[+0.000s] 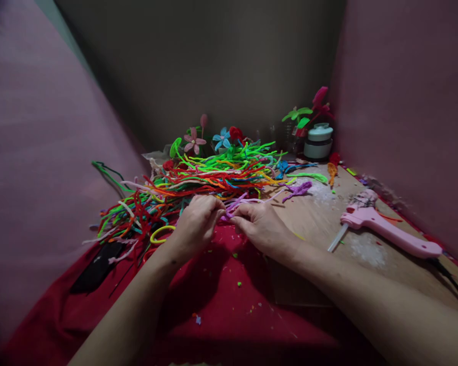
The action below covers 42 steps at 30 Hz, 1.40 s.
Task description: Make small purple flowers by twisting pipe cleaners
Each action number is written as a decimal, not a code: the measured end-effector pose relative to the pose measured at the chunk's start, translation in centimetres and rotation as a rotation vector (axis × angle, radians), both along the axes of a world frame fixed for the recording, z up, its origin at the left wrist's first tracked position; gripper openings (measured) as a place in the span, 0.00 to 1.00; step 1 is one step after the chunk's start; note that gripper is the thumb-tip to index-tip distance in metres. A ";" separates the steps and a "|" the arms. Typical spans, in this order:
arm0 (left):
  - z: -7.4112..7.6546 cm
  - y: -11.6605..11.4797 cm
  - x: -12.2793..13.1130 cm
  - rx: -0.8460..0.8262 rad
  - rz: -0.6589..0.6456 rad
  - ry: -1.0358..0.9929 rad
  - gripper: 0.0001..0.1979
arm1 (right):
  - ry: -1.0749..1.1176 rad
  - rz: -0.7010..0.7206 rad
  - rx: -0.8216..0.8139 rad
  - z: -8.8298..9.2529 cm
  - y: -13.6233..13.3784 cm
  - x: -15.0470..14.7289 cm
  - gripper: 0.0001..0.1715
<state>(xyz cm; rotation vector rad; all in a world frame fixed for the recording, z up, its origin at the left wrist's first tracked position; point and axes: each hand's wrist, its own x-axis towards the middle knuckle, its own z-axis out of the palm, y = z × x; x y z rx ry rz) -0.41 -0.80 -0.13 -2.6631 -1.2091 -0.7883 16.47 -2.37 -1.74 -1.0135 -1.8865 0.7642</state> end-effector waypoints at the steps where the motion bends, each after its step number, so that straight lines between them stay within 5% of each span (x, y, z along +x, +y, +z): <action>1: 0.1 -0.1 0.0 -0.019 0.010 0.011 0.06 | -0.002 -0.025 0.082 0.0 -0.1 0.1 0.09; 5: 0.5 -0.5 0.0 -0.121 -0.003 -0.004 0.05 | 0.037 -0.268 0.514 0.2 -0.3 0.3 0.10; 7: 0.7 -0.7 0.0 -0.169 -0.026 -0.034 0.06 | -0.015 -0.250 0.550 0.5 -0.3 0.4 0.09; 12: 0.9 -0.9 0.1 -0.245 -0.050 -0.151 0.06 | -0.024 0.061 0.035 1.6 -0.2 0.4 0.18; 19: 0.7 -0.7 0.6 -0.295 -0.015 -0.303 0.06 | 0.187 0.147 -0.399 1.5 0.2 0.5 0.15; 26: 1.0 -0.3 0.3 -0.375 -0.017 -0.334 0.08 | 0.160 0.069 -0.391 1.3 0.2 0.3 0.14; 34: 1.4 -0.9 0.4 -0.990 0.007 -0.568 0.12 | 0.135 0.062 -0.292 1.4 -0.1 -0.1 0.14; 38: 1.1 -0.9 0.7 -0.948 0.026 -0.618 0.10 | 0.264 0.100 -0.428 0.1 0.1 -0.1 0.16; 42: 0.5 -0.7 0.9 -0.693 0.009 -0.537 0.09 | 0.353 0.205 -0.558 -0.9 0.4 0.0 0.15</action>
